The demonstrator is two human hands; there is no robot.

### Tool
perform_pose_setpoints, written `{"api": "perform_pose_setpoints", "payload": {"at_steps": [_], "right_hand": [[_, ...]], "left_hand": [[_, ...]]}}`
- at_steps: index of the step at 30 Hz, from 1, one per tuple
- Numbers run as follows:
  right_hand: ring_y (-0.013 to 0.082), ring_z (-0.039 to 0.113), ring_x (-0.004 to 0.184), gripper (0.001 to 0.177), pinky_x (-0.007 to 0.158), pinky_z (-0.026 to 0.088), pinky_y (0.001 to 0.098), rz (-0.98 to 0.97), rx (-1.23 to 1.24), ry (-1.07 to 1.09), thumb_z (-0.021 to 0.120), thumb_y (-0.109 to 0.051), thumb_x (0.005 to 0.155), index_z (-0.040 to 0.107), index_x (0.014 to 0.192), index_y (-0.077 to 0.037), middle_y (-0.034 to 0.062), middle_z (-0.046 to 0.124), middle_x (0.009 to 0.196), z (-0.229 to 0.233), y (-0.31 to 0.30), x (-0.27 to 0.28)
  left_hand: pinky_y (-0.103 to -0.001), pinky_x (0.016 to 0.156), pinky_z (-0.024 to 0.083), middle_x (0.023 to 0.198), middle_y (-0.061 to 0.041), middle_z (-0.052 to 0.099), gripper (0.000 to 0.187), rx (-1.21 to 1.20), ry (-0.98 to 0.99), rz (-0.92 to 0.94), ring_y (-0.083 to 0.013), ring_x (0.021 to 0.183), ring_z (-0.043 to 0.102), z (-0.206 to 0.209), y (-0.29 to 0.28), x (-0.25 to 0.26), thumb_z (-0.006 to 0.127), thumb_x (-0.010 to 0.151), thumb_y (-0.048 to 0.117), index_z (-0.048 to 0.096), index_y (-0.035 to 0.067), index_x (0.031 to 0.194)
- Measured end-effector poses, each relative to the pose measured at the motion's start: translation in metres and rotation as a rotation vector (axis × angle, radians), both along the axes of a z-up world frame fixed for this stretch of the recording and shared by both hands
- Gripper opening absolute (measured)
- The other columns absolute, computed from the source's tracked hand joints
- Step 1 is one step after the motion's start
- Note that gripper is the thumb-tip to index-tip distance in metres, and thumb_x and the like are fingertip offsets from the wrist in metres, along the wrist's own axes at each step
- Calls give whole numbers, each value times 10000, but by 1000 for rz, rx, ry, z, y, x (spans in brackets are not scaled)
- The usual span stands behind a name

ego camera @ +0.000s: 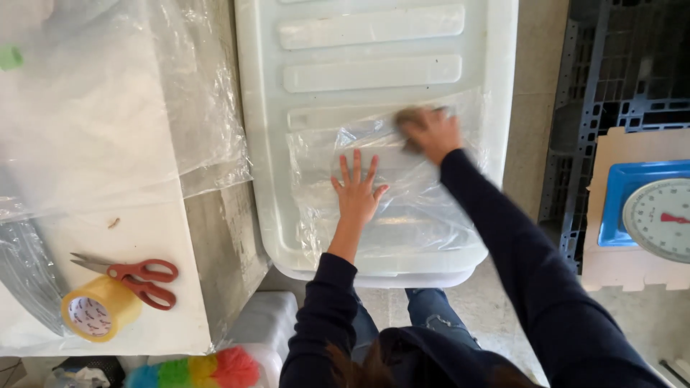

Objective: Packaging small dried items into individual plastic bags on a work surface.

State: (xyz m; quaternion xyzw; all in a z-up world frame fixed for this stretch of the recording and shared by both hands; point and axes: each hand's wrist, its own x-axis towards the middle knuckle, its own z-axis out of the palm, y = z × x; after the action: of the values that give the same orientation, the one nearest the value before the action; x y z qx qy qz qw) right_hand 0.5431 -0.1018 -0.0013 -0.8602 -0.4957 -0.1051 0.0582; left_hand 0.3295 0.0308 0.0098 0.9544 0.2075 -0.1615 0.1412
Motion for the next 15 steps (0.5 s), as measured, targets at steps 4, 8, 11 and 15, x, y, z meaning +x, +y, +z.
{"api": "perform_pose_setpoints", "payload": {"at_steps": [4,8,11,15], "right_hand": [[292,545,924,333,520,529,395,-453,-105,-207,737,-250,934,685,1213,-425,34,493,1113,26,-96,63],[386,585,932,428,674,532,488,-893,248,179,728,-117,836,573,1205,-267,99,473,1129,88,-92,3],[487,639,1017,386,800,544,582,-924,361,552,722,-147,864,502,1162,-254,129,513,1187,70,-74,-79],[407,612,1183,469,506,622,416,-182,-101,302,677,-157,900,608,1231,-482,40,452,1408,-17,-102,-152]], "left_hand": [[-781,1086,293,1738,-127,68,791,10,40,-9,-488,1571,50,7,3,6,529,964,642,214,374,1639],[-817,1093,196,1735,-134,83,781,-27,85,19,-447,1581,32,41,-7,15,596,972,525,226,356,1638],[-792,1134,116,1738,-124,82,744,-33,101,-39,-395,1594,30,33,-24,5,594,986,479,258,333,1634],[-758,1177,106,1744,-90,61,729,-33,47,-96,-366,1598,52,14,-23,-17,527,996,540,239,335,1634]]}}
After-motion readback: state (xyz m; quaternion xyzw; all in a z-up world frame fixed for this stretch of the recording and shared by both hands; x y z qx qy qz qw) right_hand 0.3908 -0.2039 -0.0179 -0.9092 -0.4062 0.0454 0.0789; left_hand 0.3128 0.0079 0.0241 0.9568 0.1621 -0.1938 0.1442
